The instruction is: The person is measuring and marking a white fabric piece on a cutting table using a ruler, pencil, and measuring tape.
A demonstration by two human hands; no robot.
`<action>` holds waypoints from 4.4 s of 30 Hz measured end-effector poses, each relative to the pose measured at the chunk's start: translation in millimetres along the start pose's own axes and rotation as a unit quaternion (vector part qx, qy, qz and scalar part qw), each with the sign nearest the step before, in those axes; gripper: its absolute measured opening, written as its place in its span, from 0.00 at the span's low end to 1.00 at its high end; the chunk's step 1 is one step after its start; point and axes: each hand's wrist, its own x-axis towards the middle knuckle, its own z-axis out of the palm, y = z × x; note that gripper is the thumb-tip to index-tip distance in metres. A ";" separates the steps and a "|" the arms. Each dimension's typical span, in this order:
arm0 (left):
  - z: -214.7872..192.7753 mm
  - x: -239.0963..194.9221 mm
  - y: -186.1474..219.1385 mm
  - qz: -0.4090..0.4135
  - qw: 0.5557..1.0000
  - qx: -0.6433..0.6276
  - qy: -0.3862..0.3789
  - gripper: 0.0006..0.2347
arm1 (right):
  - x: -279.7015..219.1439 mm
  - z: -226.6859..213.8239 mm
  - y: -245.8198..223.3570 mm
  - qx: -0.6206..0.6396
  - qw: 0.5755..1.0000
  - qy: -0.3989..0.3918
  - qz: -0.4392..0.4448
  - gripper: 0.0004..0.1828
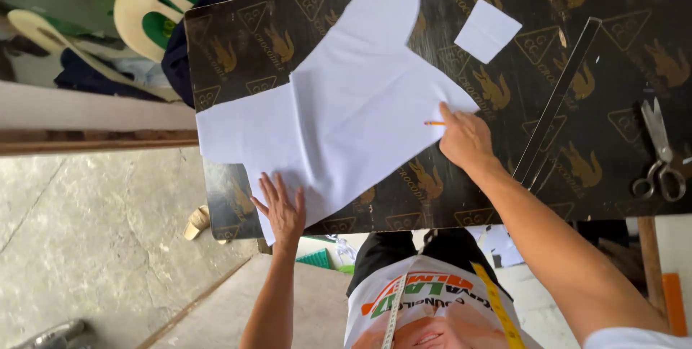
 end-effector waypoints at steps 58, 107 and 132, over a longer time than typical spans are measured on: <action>93.0 -113.0 316.8 0.323 0.939 -0.107 -0.041 0.25 | -364.0 -28.2 109.9 0.523 0.765 0.019 0.375 0.17; 111.8 -79.7 348.9 0.427 0.894 -0.117 -0.068 0.35 | -189.3 -40.9 75.0 0.522 0.830 0.142 0.134 0.12; 110.2 -78.5 348.6 0.430 0.894 -0.093 -0.088 0.36 | -214.7 -68.0 62.9 0.408 0.902 0.098 0.098 0.09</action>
